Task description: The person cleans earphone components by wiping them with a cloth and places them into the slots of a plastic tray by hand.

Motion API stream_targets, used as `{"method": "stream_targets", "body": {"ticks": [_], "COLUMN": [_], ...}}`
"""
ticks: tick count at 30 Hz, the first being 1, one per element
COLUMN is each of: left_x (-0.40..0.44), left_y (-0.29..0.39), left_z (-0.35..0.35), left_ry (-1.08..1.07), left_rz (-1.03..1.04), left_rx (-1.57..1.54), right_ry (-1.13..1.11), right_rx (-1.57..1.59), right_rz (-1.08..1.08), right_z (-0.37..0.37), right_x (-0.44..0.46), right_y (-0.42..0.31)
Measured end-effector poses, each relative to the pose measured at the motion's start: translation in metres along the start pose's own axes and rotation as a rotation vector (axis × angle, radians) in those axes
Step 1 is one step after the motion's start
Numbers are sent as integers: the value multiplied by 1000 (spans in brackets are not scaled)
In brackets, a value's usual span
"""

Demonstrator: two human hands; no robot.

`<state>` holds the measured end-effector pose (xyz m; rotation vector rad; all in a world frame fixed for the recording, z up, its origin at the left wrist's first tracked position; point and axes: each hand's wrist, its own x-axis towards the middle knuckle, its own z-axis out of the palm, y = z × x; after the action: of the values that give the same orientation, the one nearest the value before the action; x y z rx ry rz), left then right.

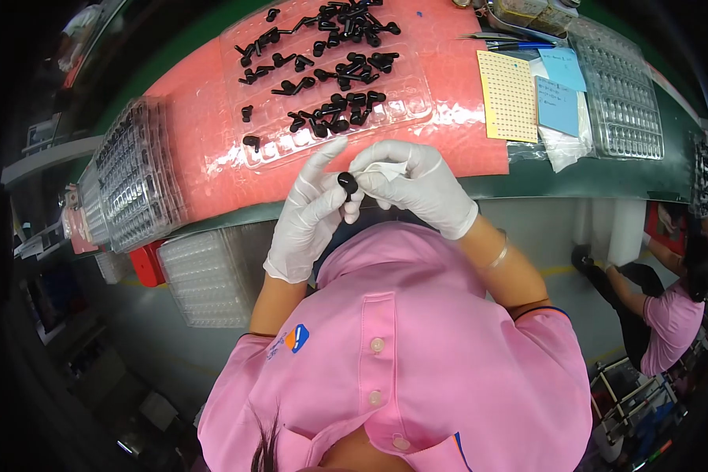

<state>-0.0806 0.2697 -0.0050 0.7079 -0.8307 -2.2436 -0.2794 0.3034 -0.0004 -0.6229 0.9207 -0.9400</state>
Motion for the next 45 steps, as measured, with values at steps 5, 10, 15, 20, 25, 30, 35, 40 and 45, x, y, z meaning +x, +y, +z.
{"method": "stream_targets", "body": {"ticks": [5,10,15,20,25,30,35,40,45], "left_x": [-2,0,-2,-23,-41,-75,-95,-91,-93], "left_y": [-4,-27,-16,51,151,259,308,311,304], "left_z": [-6,-24,-2,-14,-61,-223,-287,-293,-277], "left_ry": [69,-157,-248,187,694,969,1165,1202,1268], "left_rz": [-153,-147,-18,176,646,934,712,688,641], "left_rx": [-334,-763,-826,-117,703,1294,1821,1691,1692], "right_ry": [216,188,188,237,256,269,292,297,282], "right_rx": [-4,-378,-954,-1018,-1063,-1085,-1104,-1110,-1114], "right_rz": [-214,-681,-817,-790,-755,-892,-848,-837,-813], "right_z": [1,5,11,-5,-25,-27,-24,-24,-25], "right_x": [0,-1,6,13,14,18,18,17,17], "right_y": [10,9,6,14,31,36,34,33,33]}}
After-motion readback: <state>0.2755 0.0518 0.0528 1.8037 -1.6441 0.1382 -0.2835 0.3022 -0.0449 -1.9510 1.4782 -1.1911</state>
